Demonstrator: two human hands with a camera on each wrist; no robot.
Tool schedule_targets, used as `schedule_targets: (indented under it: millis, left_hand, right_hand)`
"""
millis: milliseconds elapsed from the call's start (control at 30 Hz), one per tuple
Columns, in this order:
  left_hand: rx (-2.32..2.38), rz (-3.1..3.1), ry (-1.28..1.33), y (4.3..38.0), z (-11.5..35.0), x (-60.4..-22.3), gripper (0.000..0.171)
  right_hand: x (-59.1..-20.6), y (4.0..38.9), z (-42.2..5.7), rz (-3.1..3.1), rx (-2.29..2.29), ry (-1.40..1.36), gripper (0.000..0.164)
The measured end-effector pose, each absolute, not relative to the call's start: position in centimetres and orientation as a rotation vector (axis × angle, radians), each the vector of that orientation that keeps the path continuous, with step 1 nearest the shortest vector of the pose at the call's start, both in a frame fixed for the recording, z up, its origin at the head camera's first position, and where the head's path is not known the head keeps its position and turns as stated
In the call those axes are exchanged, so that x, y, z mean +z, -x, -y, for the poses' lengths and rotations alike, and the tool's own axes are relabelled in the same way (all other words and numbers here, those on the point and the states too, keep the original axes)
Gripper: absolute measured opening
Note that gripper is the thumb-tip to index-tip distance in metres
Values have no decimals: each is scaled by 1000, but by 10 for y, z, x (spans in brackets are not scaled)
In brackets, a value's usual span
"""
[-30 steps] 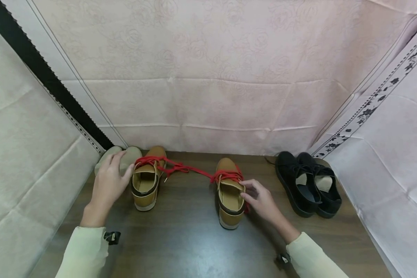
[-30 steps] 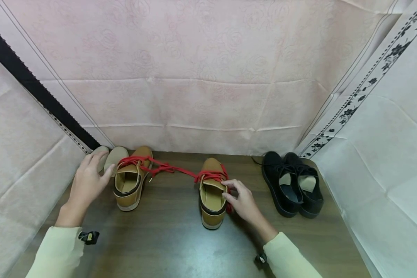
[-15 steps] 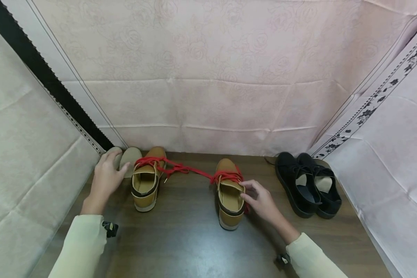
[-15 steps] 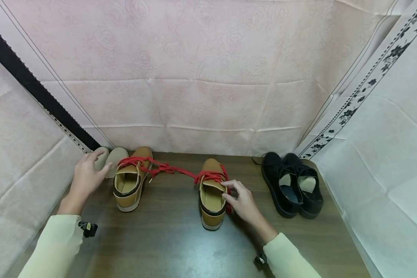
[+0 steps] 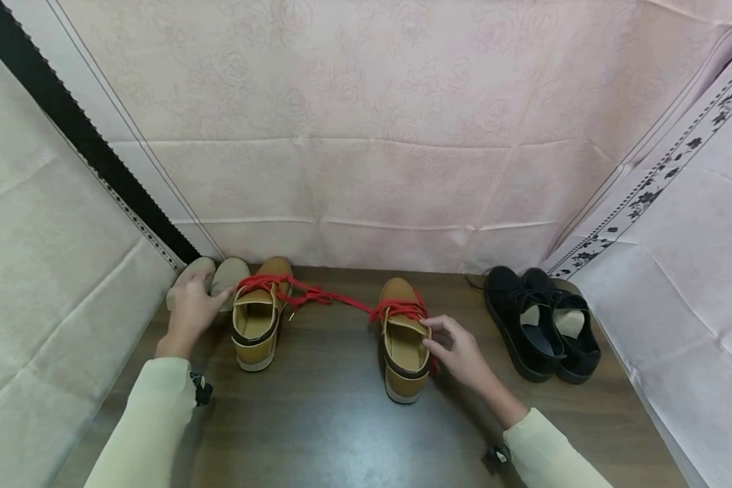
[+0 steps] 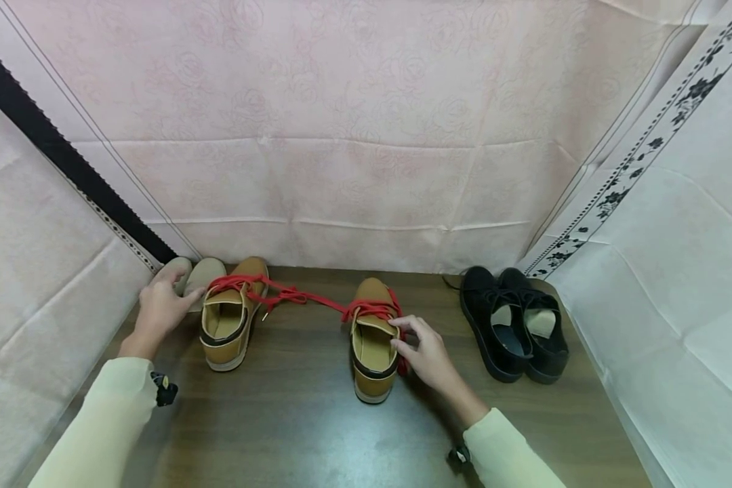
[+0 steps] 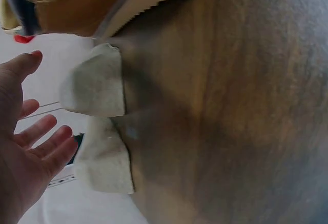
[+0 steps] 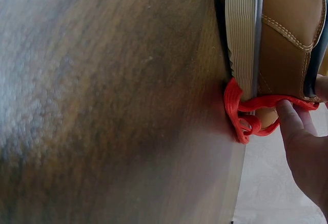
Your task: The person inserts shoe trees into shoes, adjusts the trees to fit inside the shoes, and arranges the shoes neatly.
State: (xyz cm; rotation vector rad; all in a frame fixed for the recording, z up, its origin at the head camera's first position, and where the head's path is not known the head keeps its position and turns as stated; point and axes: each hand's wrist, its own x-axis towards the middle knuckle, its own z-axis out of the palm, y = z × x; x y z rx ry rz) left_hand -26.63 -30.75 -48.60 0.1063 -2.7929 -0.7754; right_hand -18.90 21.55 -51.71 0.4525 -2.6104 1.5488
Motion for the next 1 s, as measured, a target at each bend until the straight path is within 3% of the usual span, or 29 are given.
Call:
schedule_targets:
  millis: [1000]
  left_hand:
    - [-918, 2753, -355, 270, 306, -521, 57]
  right_hand:
    - [-515, 188, -214, 2636, 1560, -409, 33]
